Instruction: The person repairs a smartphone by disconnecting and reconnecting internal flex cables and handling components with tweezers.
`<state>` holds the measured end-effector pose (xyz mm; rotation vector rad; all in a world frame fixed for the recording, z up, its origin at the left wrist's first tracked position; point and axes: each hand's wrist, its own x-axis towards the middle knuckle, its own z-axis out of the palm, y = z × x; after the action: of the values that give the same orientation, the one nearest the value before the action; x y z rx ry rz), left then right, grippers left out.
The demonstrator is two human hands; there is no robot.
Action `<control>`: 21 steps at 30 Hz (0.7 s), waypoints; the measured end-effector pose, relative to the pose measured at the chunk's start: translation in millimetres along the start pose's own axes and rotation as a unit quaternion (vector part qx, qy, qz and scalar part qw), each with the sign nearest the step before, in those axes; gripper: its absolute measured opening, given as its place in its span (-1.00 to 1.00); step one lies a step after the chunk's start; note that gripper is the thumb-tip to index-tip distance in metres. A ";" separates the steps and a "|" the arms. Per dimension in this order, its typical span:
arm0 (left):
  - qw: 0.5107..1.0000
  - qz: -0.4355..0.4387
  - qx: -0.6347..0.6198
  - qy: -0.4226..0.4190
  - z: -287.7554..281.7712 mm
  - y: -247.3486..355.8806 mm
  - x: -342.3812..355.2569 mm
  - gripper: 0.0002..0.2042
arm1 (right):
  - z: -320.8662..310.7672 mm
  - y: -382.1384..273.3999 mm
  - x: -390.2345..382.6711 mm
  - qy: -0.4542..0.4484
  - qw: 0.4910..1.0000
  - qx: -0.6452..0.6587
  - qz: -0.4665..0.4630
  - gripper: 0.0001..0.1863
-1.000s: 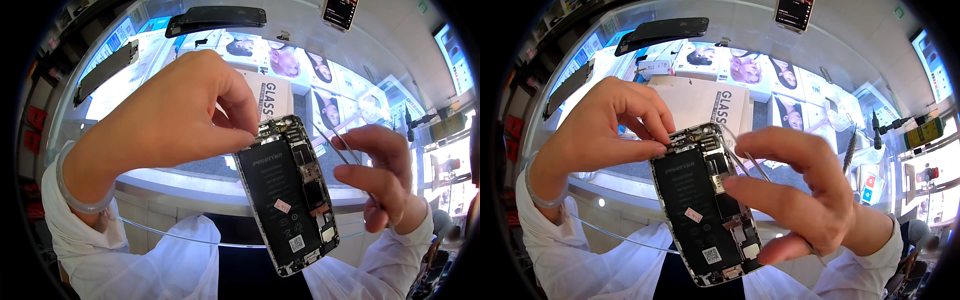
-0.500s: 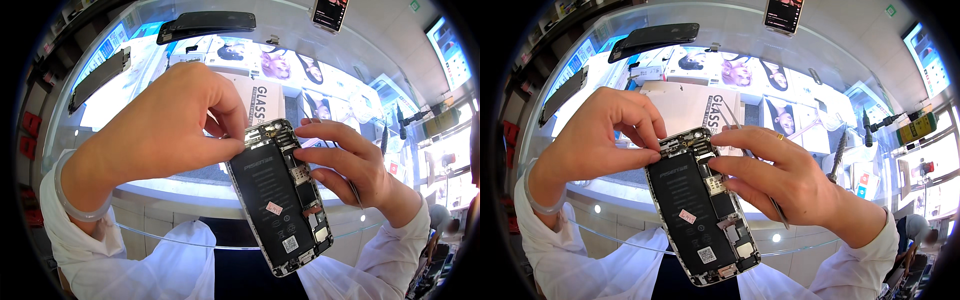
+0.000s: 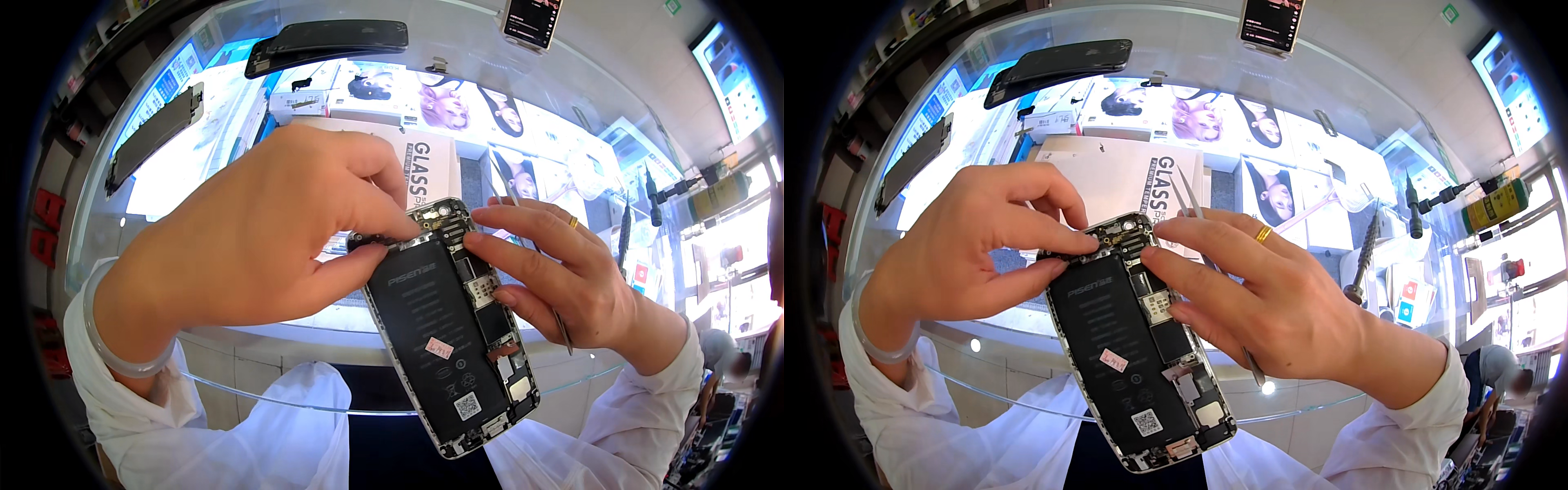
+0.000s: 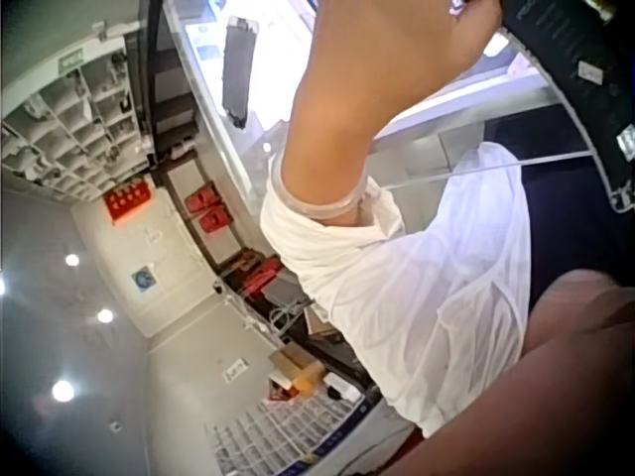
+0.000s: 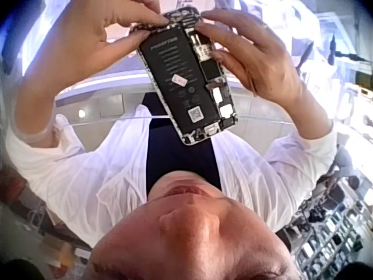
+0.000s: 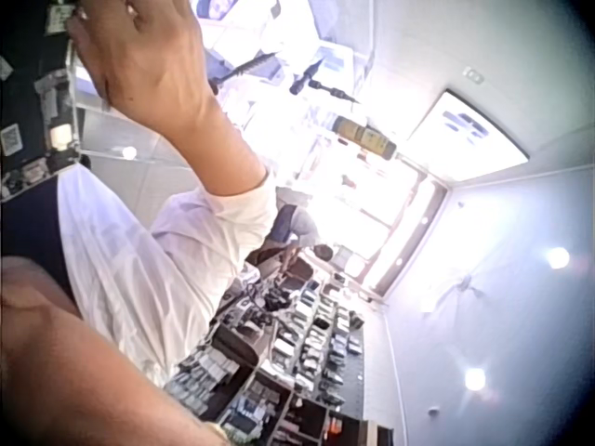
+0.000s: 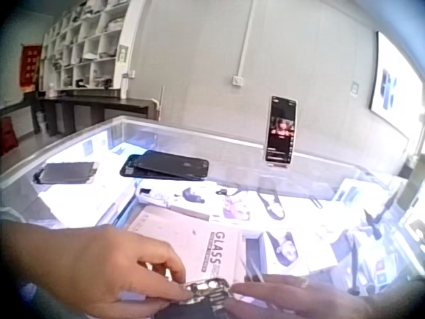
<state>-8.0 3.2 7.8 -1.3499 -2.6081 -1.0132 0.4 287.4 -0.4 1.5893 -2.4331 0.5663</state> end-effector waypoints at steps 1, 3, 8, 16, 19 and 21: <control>1.000 0.010 0.003 0.002 0.2 -0.5 0.1 -0.73 | -0.7 0.0 1.0 0.000 1.000 0.001 -0.001 -0.61; 1.000 0.021 0.010 0.003 0.1 -0.6 0.2 -0.74 | -2.0 0.5 3.6 -0.001 1.000 0.006 -0.003 -0.61; 0.999 0.022 0.038 -0.008 0.0 1.1 1.0 -0.75 | 2.3 4.3 11.3 0.017 0.998 0.055 -0.004 -0.59; 1.000 0.003 0.010 -0.005 0.3 0.5 1.0 -0.73 | 12.2 3.8 11.3 0.050 0.997 0.052 -0.002 -0.61; 1.000 -0.007 0.011 -0.015 -0.3 2.9 0.0 -0.74 | 12.3 3.6 11.2 0.056 0.997 0.050 -0.003 -0.61; 1.000 -0.006 0.009 -0.017 -0.2 3.5 0.3 -0.74 | 12.7 3.8 10.9 0.056 0.997 0.054 -0.001 -0.62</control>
<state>-5.6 4.8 10.0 -1.3610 -2.6474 -0.9739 -6.9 274.5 -8.9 1.5544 -2.3563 0.7779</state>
